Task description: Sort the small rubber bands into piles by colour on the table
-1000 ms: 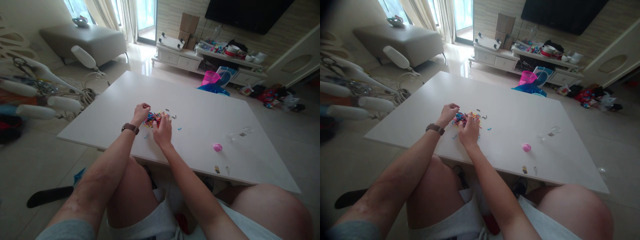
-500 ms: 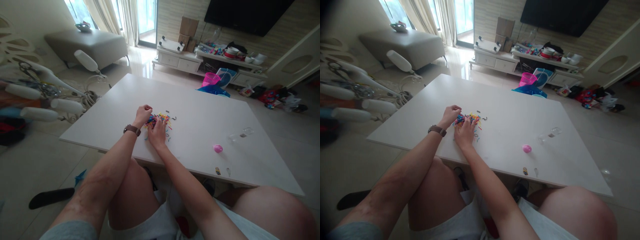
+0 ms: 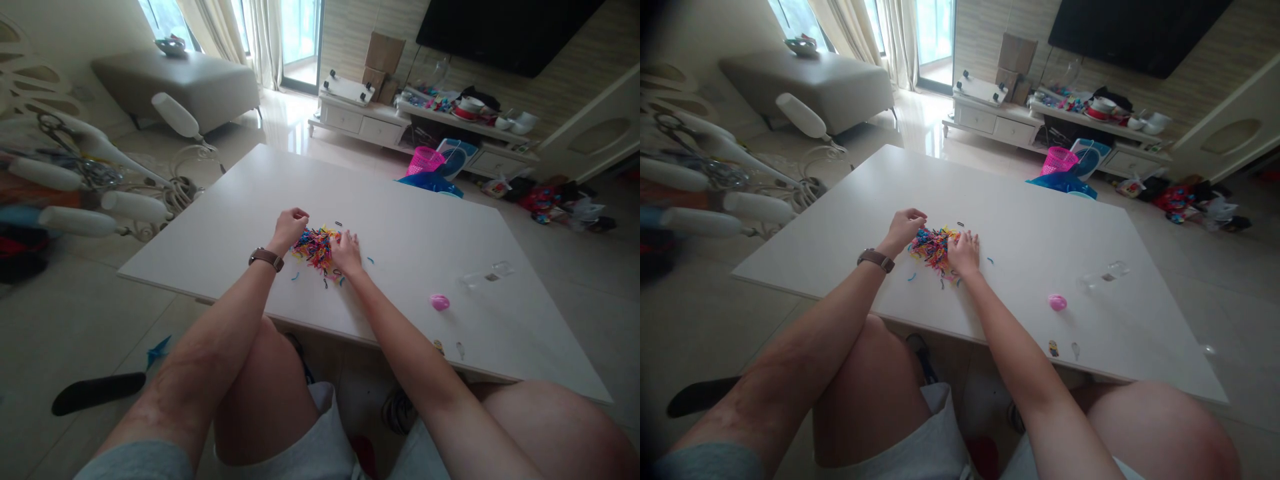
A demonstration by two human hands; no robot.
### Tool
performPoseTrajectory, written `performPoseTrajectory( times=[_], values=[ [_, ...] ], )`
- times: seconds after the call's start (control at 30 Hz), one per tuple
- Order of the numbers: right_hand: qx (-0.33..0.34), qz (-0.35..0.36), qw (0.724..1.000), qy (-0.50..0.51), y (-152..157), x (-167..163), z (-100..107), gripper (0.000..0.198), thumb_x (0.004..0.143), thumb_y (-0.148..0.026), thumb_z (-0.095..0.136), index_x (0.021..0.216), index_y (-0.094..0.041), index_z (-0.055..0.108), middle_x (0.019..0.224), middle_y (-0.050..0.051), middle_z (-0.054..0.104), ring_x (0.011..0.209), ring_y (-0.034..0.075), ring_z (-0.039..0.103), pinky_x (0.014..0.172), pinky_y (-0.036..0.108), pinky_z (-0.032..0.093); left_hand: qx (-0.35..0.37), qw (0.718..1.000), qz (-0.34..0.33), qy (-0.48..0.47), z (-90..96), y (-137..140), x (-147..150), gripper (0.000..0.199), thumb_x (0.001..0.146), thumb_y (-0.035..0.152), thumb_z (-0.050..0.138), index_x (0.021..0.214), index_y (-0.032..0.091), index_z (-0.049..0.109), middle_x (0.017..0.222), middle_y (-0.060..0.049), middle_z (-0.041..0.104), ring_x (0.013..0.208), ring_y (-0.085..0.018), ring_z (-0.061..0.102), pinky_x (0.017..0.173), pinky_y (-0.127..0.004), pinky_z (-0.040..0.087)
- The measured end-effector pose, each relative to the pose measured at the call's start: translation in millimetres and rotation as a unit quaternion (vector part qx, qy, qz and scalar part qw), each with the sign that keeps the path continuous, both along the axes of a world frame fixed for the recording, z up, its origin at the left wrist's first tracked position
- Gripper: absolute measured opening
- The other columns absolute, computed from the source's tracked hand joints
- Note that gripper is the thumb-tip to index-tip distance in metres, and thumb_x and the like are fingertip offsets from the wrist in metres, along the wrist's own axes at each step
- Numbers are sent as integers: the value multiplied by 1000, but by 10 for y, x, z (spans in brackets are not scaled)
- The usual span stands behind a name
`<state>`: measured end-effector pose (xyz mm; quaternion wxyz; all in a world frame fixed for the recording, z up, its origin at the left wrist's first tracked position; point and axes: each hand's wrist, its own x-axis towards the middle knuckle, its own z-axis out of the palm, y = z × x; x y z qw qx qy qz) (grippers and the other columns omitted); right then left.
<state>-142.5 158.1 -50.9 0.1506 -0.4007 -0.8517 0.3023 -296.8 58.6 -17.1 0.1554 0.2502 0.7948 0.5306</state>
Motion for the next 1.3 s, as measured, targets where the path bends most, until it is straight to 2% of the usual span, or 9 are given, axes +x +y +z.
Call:
performPoseTrajectory(
  times=[0.13, 0.37, 0.6, 0.77, 0.87, 0.97, 1.07, 1.17, 1.3],
  values=[
    [41, 14, 995, 92, -86, -134, 77, 42, 99, -38, 38, 131, -21, 61, 131, 11, 70, 121, 27, 63, 107, 41, 45, 2, 1000, 3, 3, -8, -4, -1, 22, 76, 19, 62, 91, 15, 77, 88, -9, 76, 80, -20, 68, 75, -30, 52],
    [19, 11, 999, 38, 446, -309, 74, 44, 98, -31, 39, 131, -12, 62, 140, 19, 65, 131, 30, 57, 110, 43, 42, -9, 1000, 13, -9, -10, -54, -17, 22, 77, 19, 61, 91, 16, 77, 91, -8, 76, 85, -21, 69, 76, -30, 51],
    [11, 129, 985, 118, 211, -345, 109, 39, 101, -39, 40, 115, -20, 71, 115, 7, 76, 109, 21, 68, 97, 30, 47, -27, 998, 56, 7, -67, -62, -64, 20, 82, 21, 60, 95, 16, 74, 99, -10, 76, 90, -21, 68, 80, -31, 49],
    [43, -52, 992, 105, 416, 223, 304, 46, 102, -40, 30, 124, -19, 64, 125, 11, 72, 113, 22, 65, 98, 32, 45, -25, 998, 57, -2, -114, -61, -84, 19, 83, 20, 58, 94, 17, 73, 98, -10, 76, 90, -21, 67, 79, -29, 48],
    [36, -121, 990, 67, 475, 675, 211, 53, 101, -39, 28, 139, -11, 53, 144, 24, 60, 131, 31, 56, 107, 42, 40, -22, 998, 57, -5, -114, -42, -73, 20, 82, 20, 58, 94, 17, 74, 97, -9, 76, 89, -20, 67, 78, -28, 48],
    [19, -111, 993, 27, 295, 909, -21, 56, 96, -40, 41, 139, -5, 53, 152, 27, 51, 148, 36, 40, 120, 49, 30, -19, 998, 52, -8, -91, -16, -42, 22, 81, 20, 59, 96, 15, 74, 99, -10, 76, 89, -20, 67, 77, -28, 48],
    [39, -37, 999, -9, -59, 782, -194, 63, 97, -42, 41, 147, -4, 46, 165, 24, 34, 158, 34, 23, 127, 53, 18, -21, 999, 46, -6, -68, 0, -14, 23, 80, 20, 59, 96, 15, 74, 99, -10, 76, 89, -20, 67, 78, -28, 48],
    [19, 31, 999, 14, -404, 418, -160, 64, 100, -44, 39, 150, -5, 44, 165, 23, 35, 157, 31, 28, 127, 50, 21, -20, 999, 47, -7, -65, -11, -14, 22, 80, 19, 59, 95, 15, 74, 100, -10, 76, 89, -20, 67, 78, -28, 48],
    [21, 79, 988, 129, -568, 137, 101, 53, 101, -41, 36, 144, -14, 50, 159, 14, 48, 149, 23, 42, 124, 41, 32, -14, 999, 51, -11, -78, -56, -41, 21, 80, 19, 58, 94, 15, 74, 99, -10, 76, 87, -20, 66, 78, -28, 48]
  ],
)
